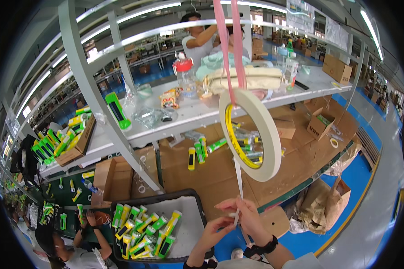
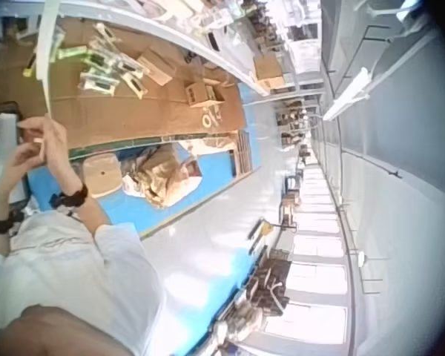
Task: The person is assembling or labeling various types of hand-held flashlights at a factory workstation.
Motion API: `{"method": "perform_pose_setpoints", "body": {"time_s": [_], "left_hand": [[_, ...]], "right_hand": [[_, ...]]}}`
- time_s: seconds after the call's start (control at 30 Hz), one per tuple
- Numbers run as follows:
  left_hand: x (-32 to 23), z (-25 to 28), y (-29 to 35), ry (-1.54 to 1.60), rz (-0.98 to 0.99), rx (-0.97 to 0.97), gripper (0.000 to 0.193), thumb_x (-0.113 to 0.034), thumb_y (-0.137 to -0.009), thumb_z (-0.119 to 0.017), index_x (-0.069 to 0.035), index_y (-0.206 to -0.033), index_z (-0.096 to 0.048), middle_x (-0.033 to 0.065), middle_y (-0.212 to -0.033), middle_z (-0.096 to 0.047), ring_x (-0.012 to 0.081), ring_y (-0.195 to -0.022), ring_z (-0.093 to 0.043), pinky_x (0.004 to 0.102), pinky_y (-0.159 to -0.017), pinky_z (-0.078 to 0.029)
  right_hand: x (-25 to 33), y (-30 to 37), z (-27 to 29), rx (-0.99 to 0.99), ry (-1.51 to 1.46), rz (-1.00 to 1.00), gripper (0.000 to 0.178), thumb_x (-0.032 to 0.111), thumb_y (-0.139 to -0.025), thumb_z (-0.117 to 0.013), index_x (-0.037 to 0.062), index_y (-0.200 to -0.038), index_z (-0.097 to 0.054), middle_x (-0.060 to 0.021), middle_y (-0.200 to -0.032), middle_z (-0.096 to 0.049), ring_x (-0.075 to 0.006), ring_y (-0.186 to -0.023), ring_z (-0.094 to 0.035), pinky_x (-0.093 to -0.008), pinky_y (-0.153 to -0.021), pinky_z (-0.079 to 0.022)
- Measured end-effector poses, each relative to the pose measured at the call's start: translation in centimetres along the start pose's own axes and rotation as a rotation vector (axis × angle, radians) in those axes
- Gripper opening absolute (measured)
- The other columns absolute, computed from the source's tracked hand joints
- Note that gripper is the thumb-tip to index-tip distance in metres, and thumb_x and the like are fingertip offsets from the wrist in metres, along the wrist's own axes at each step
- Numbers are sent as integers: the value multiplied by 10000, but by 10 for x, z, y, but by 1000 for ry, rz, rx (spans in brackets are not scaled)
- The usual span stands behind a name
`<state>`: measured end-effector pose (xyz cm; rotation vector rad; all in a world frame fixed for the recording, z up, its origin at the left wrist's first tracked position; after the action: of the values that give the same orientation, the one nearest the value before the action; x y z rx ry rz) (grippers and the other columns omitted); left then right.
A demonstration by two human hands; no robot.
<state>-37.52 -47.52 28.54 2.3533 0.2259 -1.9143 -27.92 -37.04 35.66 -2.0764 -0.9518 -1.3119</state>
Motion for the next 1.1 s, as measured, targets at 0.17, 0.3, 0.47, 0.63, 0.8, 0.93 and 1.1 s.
{"method": "perform_pose_setpoints", "body": {"time_s": [0.17,0.3,0.47,0.63,0.8,0.93,1.1], "left_hand": [[-21,-12,23,-144,-64,-180,306,2,-784,-673,3,-1069,-562,22,-894,-590,88,-828,-547,236,-772,-448],[-32,-32,37,-79,-16,-346,292,6,-742,-704,-9,-998,-564,15,-832,-555,79,-734,-494,223,-703,-426],[-28,-49,54,-254,-140,-427,225,-3,-745,-702,-17,-921,-562,20,-788,-521,88,-683,-459,210,-635,-381],[-15,-62,56,79,-415,-511,129,39,-758,-653,-18,-822,-557,54,-755,-511,97,-686,-457,229,-581,-369],[-17,-69,55,202,-481,-476,118,50,-791,-588,-34,-868,-555,84,-916,-506,104,-703,-444,204,-574,-361],[-22,-58,49,906,-317,-560,88,-74,-867,-533,-41,-948,-543,96,-1107,-464,86,-663,-432,200,-536,-369],[-14,-61,63,197,-241,-518,329,-265,-927,-504,25,-1077,-539,79,-914,-574,72,-580,-442,206,-529,-379]], "right_hand": [[1,10,-2,67,-210,-72,498,296,-1002,-286,-52,-973,-640,-205,-1084,-615,-246,-1008,-591,-337,-909,-439],[3,22,-7,17,-76,-20,480,286,-992,-312,-69,-934,-629,-223,-1031,-613,-305,-1002,-593,-389,-911,-444],[1,33,-1,23,167,107,440,240,-994,-299,-50,-1031,-628,-171,-1102,-615,-241,-1054,-567,-341,-926,-423],[10,43,-1,61,267,231,426,227,-994,-300,-41,-1041,-628,-166,-1104,-615,-237,-1046,-568,-332,-924,-420],[9,59,-1,43,185,199,485,281,-1001,-284,-62,-1003,-626,-178,-1080,-610,-248,-1055,-548,-356,-931,-405],[20,68,1,2,68,243,488,279,-1003,-268,-59,-1011,-620,-182,-1064,-615,-261,-1042,-556,-365,-941,-401],[25,71,15,12,210,429,413,231,-986,-320,-44,-1059,-619,-171,-1118,-609,-261,-1070,-553,-360,-951,-397]]}}
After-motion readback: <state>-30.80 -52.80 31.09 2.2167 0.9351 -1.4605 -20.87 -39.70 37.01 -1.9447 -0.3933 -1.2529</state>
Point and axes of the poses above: each hand's wrist, its own y-axis away from the middle knuckle, its own z-axis out of the back of the hand, x = y × z, the point moved 1 cm from there along -y, towards the middle knuckle
